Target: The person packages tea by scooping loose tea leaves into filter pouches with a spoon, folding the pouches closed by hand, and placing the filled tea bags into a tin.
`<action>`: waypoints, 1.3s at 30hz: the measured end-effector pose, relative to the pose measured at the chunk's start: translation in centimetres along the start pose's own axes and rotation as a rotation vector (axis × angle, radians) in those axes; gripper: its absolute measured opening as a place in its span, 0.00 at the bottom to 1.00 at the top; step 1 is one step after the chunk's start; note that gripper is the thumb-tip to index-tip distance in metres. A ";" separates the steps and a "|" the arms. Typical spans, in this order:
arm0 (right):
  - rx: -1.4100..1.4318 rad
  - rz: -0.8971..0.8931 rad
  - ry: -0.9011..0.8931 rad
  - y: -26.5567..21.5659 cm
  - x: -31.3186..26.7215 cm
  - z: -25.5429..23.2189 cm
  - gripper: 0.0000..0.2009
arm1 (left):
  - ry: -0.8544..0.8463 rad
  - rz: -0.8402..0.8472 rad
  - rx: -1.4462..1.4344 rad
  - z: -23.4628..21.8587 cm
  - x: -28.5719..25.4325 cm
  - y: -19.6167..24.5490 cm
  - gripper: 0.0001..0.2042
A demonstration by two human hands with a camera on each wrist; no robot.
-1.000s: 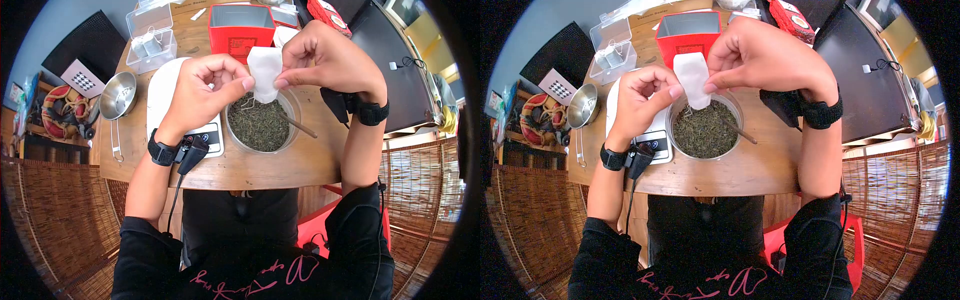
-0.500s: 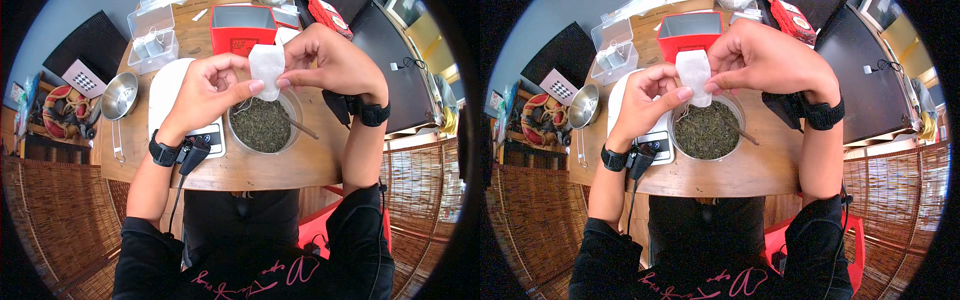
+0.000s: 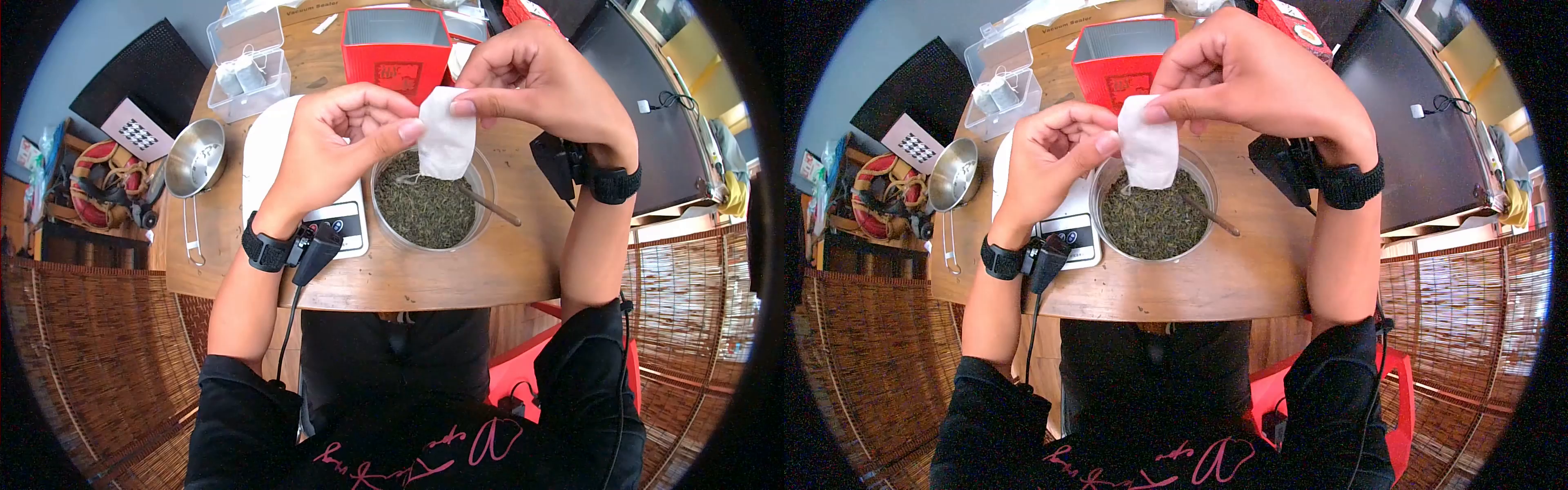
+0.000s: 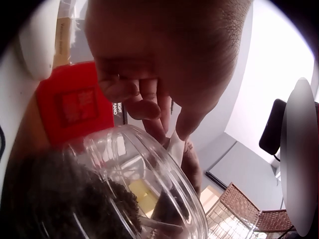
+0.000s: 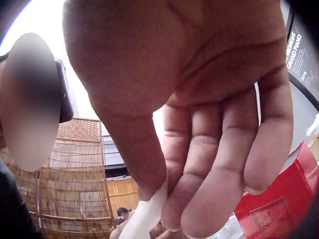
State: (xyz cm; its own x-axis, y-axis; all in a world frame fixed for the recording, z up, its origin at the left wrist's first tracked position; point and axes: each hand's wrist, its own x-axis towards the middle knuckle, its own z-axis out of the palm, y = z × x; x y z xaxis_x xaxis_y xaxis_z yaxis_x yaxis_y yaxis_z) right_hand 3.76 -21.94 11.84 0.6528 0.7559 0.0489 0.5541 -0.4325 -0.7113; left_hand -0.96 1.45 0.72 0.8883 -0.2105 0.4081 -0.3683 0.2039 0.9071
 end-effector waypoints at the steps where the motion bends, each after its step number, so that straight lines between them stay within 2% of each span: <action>1: -0.004 -0.007 0.012 0.1 0.1 0.0 0.08 | -0.013 -0.010 -0.003 -0.1 0.0 0.0 0.07; 3: -0.006 -0.014 0.023 0.1 0.3 0.1 0.07 | -0.026 -0.021 -0.006 -0.5 -0.1 0.0 0.07; 5: 0.030 -0.041 0.059 0.3 0.3 0.5 0.07 | -0.072 -0.023 0.170 -0.9 -0.2 0.1 0.07; 12: -0.065 -0.054 -0.013 0.0 0.3 0.3 0.10 | -0.093 -0.028 0.107 -1.1 -0.1 0.4 0.07; 14: -0.023 -0.017 0.029 -0.8 0.1 -0.1 0.09 | -0.107 -0.087 -0.049 -0.8 0.1 0.4 0.17; 15: -0.022 -0.017 0.029 -1.5 0.1 -0.2 0.09 | -0.106 -0.087 -0.049 -0.8 0.1 0.5 0.17; 17: -0.078 0.180 0.066 -2.6 0.2 -0.1 0.12 | -0.169 0.066 0.080 -0.8 0.0 0.7 0.27; 19: -0.072 0.192 0.078 -2.4 0.2 0.0 0.13 | -0.138 0.098 0.061 -0.5 0.1 0.3 0.29; 22: -0.036 0.179 0.077 -1.7 0.3 0.1 0.12 | -0.138 0.081 0.100 -0.8 0.0 0.4 0.23; 24: -0.002 0.158 0.058 -0.3 0.6 0.3 0.10 | -0.122 0.082 0.115 -1.1 -0.1 0.1 0.16; 25: -0.008 0.134 0.022 0.8 0.8 0.5 0.12 | -0.121 0.082 0.116 -1.1 -0.3 0.1 0.16; 27: -0.020 0.106 -0.010 1.3 1.0 0.6 0.13 | -0.058 0.053 0.080 -1.1 -0.4 0.3 0.08; 29: -0.192 0.076 -0.025 1.2 1.1 0.8 0.16 | -0.025 0.036 0.075 -1.3 -0.1 0.3 0.07; 30: -0.120 0.044 0.085 1.5 1.1 1.1 0.11 | 0.009 0.011 0.068 -1.4 -0.2 0.3 0.06; 31: -0.119 0.044 0.081 1.3 1.0 1.2 0.11 | 0.013 0.009 0.068 -1.5 -0.3 0.2 0.06; 33: -0.110 -0.051 0.136 0.4 0.8 1.0 0.07 | 0.030 -0.002 0.073 -1.5 -0.2 0.4 0.05; 34: -0.131 -0.221 0.103 0.6 0.9 1.1 0.08 | 0.030 0.006 0.074 -1.5 -0.1 0.5 0.05; 35: -0.108 -0.127 0.045 -0.2 0.7 1.3 0.08 | 0.037 -0.009 0.051 -1.5 -0.1 0.4 0.04; 39: -0.131 -0.159 0.005 0.1 1.2 2.2 0.07 | 0.092 -0.028 0.039 -1.3 -0.1 0.6 0.04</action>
State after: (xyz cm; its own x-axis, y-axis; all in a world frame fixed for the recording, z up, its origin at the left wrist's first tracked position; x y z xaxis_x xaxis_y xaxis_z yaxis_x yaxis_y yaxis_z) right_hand 3.50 -19.98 10.27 0.5540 0.8176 0.1568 0.7125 -0.3683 -0.5973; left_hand -0.90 2.79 1.07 0.9195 -0.1262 0.3724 -0.3514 0.1613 0.9222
